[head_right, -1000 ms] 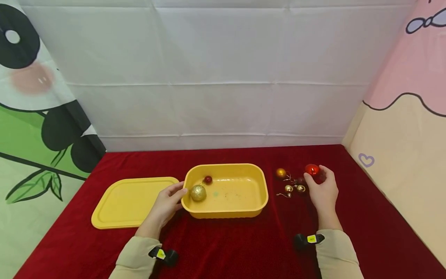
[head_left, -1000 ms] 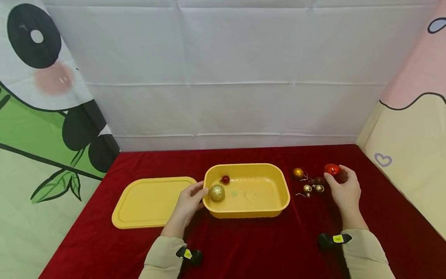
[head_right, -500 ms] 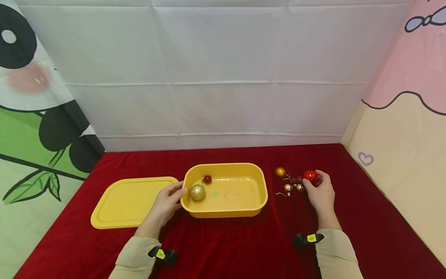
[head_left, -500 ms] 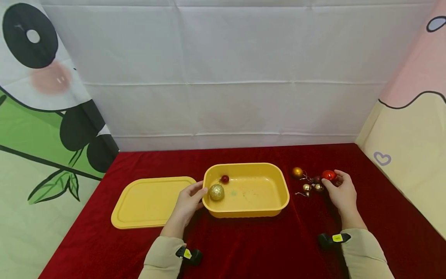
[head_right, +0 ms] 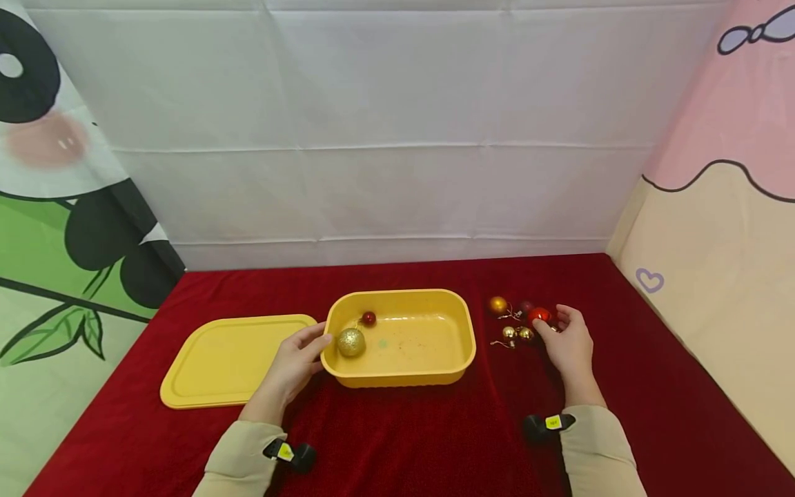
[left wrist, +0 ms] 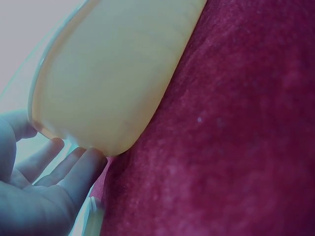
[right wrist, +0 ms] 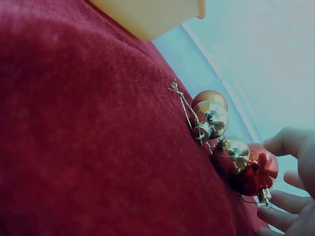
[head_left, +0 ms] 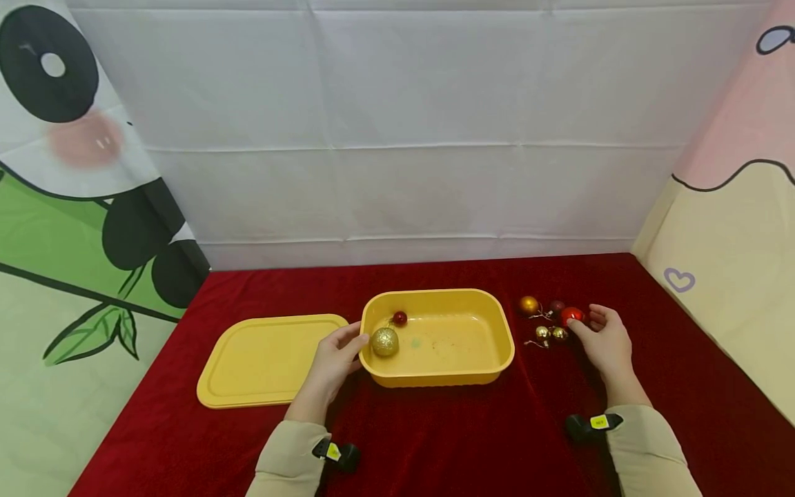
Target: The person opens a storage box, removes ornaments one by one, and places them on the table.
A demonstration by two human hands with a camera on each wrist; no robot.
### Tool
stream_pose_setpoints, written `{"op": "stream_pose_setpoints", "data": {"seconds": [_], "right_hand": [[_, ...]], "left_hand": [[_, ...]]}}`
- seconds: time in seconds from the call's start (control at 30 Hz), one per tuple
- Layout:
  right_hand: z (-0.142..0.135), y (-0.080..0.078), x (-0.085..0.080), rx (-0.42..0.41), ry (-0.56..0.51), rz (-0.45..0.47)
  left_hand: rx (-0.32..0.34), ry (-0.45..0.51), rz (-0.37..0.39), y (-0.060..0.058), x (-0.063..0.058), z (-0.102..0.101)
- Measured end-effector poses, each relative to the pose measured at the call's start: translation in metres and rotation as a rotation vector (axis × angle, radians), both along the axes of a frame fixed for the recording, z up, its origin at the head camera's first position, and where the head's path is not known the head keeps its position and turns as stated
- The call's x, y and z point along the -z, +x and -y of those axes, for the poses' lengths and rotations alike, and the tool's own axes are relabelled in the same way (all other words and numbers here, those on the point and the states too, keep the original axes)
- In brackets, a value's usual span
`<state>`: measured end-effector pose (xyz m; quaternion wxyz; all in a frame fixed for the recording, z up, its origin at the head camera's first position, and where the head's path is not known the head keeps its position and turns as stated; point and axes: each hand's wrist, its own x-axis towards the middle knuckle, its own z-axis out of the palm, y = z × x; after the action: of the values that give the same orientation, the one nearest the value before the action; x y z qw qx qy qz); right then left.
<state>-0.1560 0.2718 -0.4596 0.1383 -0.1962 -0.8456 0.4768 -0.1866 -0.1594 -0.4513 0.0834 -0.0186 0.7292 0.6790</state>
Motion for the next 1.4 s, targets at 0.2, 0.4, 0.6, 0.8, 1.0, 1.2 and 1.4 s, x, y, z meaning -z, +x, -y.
{"op": "stream_pose_setpoints", "data": {"seconds": [0.2,0.4,0.6,0.8,1.0,1.2,1.4], "right_hand": [[0.001,0.0,-0.002,0.012,0.016,-0.008],[0.003,0.0,-0.007,0.056,0.041,-0.024],[0.007,-0.001,-0.012,0.089,0.04,-0.04],[0.011,-0.001,-0.016,0.087,0.033,-0.063],[0.019,0.001,-0.021,0.057,0.039,-0.104],[0.034,0.005,-0.029,-0.007,0.024,-0.127],[0.055,0.005,-0.038,-0.094,0.009,-0.176]], "left_hand": [[0.0,-0.01,0.004,0.0,0.0,0.001],[0.002,-0.006,0.006,0.0,-0.001,0.001],[0.009,0.006,0.006,0.0,-0.003,0.002],[0.002,-0.006,0.006,0.0,-0.002,0.002],[-0.005,-0.009,-0.002,0.0,0.001,0.0],[-0.011,0.001,-0.01,-0.002,0.003,-0.001],[-0.013,0.003,0.0,-0.001,0.003,0.001]]}}
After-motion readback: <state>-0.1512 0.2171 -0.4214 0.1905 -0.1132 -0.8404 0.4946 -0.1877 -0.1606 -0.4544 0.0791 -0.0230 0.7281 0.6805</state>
